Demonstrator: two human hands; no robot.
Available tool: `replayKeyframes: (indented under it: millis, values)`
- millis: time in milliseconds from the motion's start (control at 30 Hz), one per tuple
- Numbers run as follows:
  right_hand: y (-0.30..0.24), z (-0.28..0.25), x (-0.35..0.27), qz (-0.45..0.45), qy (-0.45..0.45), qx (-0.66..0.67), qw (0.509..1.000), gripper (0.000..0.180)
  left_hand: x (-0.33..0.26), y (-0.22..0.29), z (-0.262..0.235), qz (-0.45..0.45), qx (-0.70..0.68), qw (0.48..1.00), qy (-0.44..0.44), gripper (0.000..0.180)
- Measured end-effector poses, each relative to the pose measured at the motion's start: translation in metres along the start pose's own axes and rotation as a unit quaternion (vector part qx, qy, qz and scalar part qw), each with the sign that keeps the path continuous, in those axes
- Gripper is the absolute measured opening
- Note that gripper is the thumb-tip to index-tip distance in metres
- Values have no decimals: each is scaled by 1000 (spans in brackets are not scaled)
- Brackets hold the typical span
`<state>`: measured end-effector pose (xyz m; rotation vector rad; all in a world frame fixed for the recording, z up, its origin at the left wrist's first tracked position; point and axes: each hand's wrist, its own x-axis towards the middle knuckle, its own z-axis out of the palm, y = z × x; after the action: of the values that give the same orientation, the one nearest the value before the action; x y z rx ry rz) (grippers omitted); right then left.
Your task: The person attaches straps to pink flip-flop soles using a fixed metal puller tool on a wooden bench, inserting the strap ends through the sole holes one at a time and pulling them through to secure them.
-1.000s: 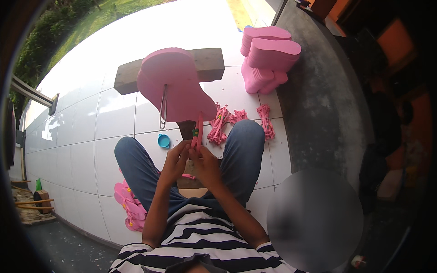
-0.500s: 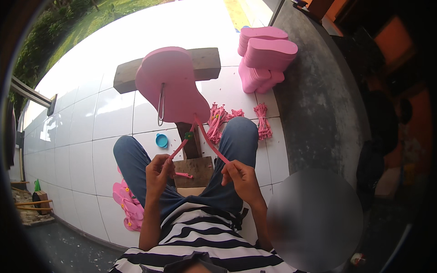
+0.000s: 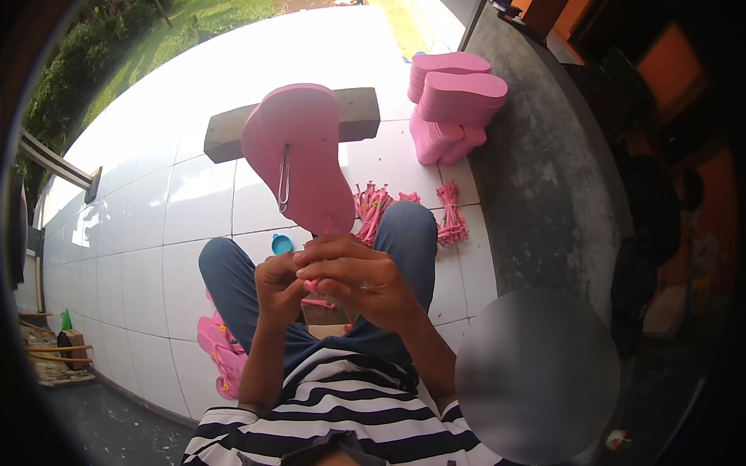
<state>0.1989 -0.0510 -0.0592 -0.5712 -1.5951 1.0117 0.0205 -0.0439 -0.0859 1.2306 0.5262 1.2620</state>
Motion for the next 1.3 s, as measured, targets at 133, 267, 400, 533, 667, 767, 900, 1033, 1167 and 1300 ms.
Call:
replayKeyframes:
  millis: [133, 267, 400, 533, 667, 767, 900, 1033, 1167, 1300]
  values:
    - [19, -6, 7, 2, 6, 95, 995, 24, 12, 7, -3, -32, 44, 999, -1, 11]
    - [12, 8, 29, 102, 176, 160, 966, 18, 45, 25, -12, 72, 133, 984, 99, 11]
    - [10, 24, 50, 39, 210, 201, 956, 14, 89, 50, -30, 257, 389, 868, 169, 21]
    - [16, 32, 51, -3, 207, 160, 965, 14, 116, 81, -19, 261, 498, 817, 127, 21]
    - [19, 33, 48, -23, 169, 60, 984, 15, 123, 91, -16, 212, 477, 848, 97, 21]
    - [16, 32, 48, 8, 176, 75, 982, 15, 119, 96, -11, 232, 489, 836, 88, 22]
    - [11, 25, 53, 92, 167, 114, 975, 14, 114, 91, -8, 273, 513, 810, 79, 23]
    - [12, 0, 75, 176, 130, 184, 958, 14, 112, 88, -3, 216, 483, 848, 43, 25]
    - [13, -8, 69, 164, 101, 185, 964, 9, 117, 76, -3, 248, 465, 848, 62, 23]
    - [-2, 17, 55, 79, 209, -26, 974, 11, 93, 59, -2, 249, 390, 878, 123, 22]
